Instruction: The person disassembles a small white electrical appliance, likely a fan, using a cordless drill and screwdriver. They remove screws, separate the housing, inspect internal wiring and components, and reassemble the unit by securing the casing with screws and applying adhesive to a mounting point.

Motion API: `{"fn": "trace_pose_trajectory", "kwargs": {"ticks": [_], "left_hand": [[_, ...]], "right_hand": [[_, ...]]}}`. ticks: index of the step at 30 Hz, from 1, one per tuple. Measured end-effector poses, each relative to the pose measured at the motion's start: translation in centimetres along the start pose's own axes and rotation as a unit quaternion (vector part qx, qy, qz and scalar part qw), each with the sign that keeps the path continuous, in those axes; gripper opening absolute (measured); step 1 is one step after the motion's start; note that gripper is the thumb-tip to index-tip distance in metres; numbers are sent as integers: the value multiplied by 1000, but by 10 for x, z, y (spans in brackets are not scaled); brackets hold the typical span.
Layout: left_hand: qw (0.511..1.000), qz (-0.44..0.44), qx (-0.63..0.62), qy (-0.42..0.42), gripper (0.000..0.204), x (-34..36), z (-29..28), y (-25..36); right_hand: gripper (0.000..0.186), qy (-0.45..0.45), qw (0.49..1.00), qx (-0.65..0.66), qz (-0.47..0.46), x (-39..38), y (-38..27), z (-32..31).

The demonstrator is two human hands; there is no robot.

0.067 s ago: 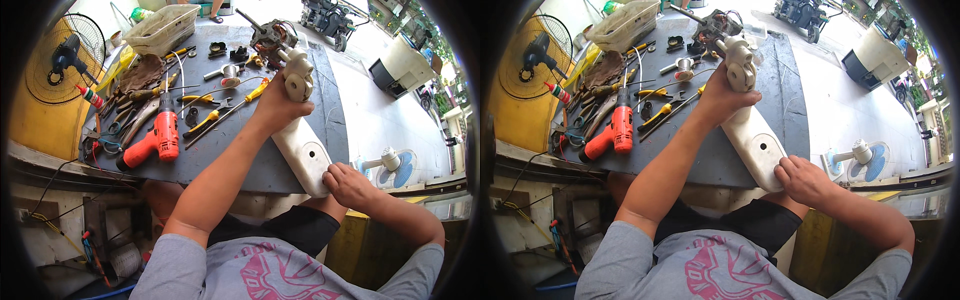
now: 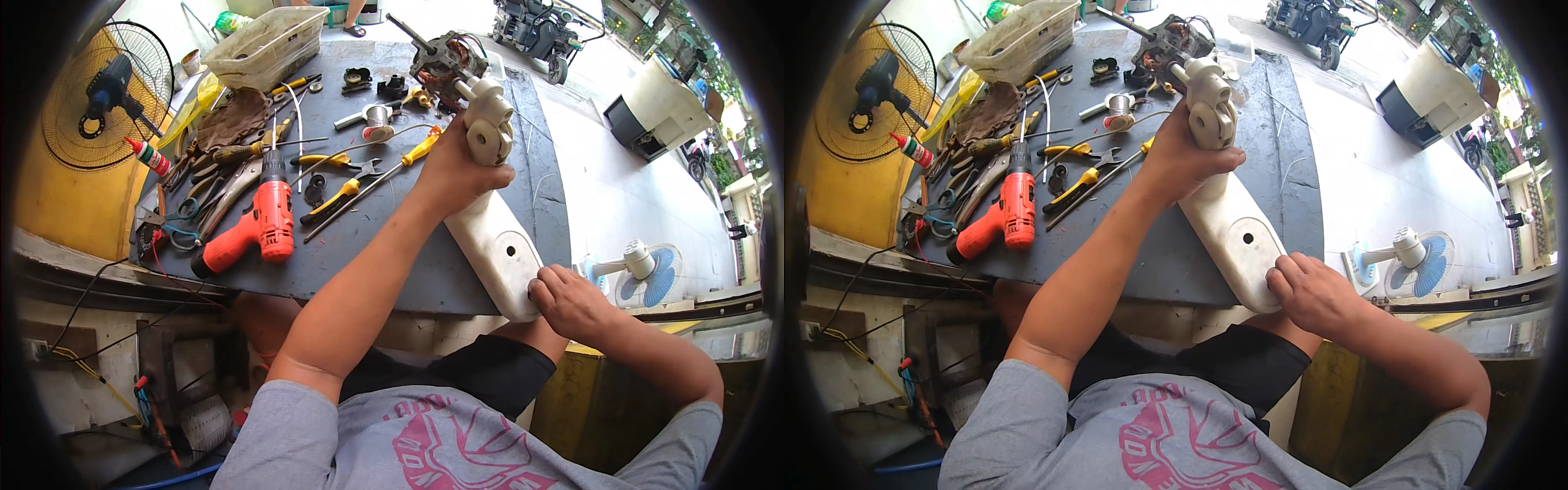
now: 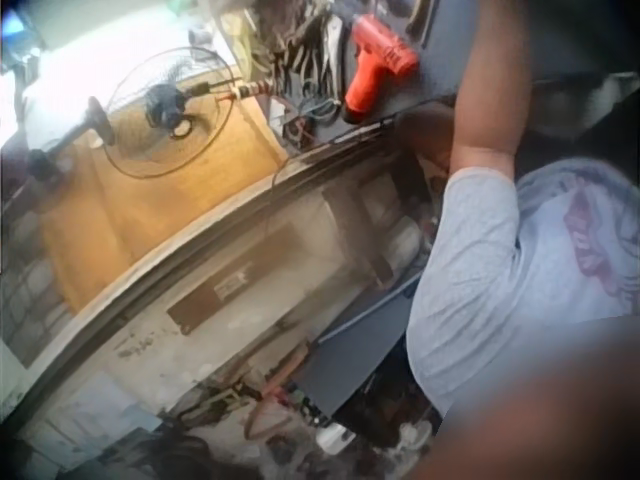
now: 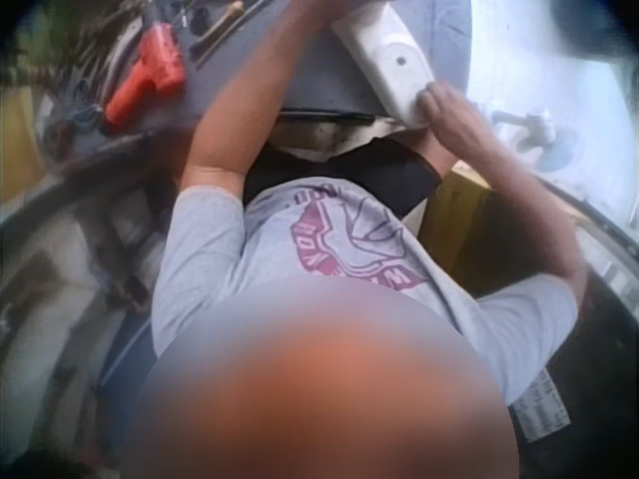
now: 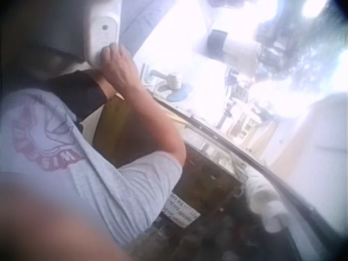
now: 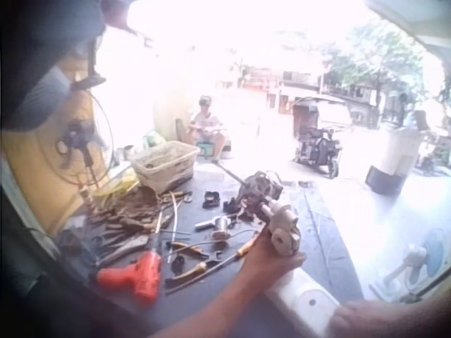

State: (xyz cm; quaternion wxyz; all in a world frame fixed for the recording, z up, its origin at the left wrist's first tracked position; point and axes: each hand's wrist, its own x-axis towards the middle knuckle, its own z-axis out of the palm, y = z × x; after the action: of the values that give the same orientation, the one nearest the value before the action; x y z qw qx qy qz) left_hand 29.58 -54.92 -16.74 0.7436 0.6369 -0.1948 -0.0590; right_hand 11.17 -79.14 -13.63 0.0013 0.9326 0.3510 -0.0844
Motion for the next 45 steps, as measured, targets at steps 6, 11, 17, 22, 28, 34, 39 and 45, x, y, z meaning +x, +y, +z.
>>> {"fn": "trace_pose_trajectory", "kwargs": {"ticks": [6,11,17,22,28,34,39,45], "left_hand": [[1000,-14,6,-17,85,8,-7,6],[999,-8,12,-53,77,19,-15,3],[994,-11,20,-111,81,34,-26,-3],[945,33,307,-108,97,30,-36,23],[843,311,386,209,58,-23,-204,65],[614,-54,509,600,75,-90,-586,50],[868,-129,218,427,40,-86,-731,5],[831,97,334,434,54,-73,-628,72]], "right_hand": [[29,144,944,230,186,-10,-14,21],[60,295,819,410,271,33,-29,45],[104,242,827,468,196,139,11,25],[72,253,805,489,221,187,22,9],[55,314,767,483,284,195,13,16],[60,385,734,481,286,202,4,20],[64,409,751,420,305,204,9,26],[73,440,750,401,288,206,6,26]]}}
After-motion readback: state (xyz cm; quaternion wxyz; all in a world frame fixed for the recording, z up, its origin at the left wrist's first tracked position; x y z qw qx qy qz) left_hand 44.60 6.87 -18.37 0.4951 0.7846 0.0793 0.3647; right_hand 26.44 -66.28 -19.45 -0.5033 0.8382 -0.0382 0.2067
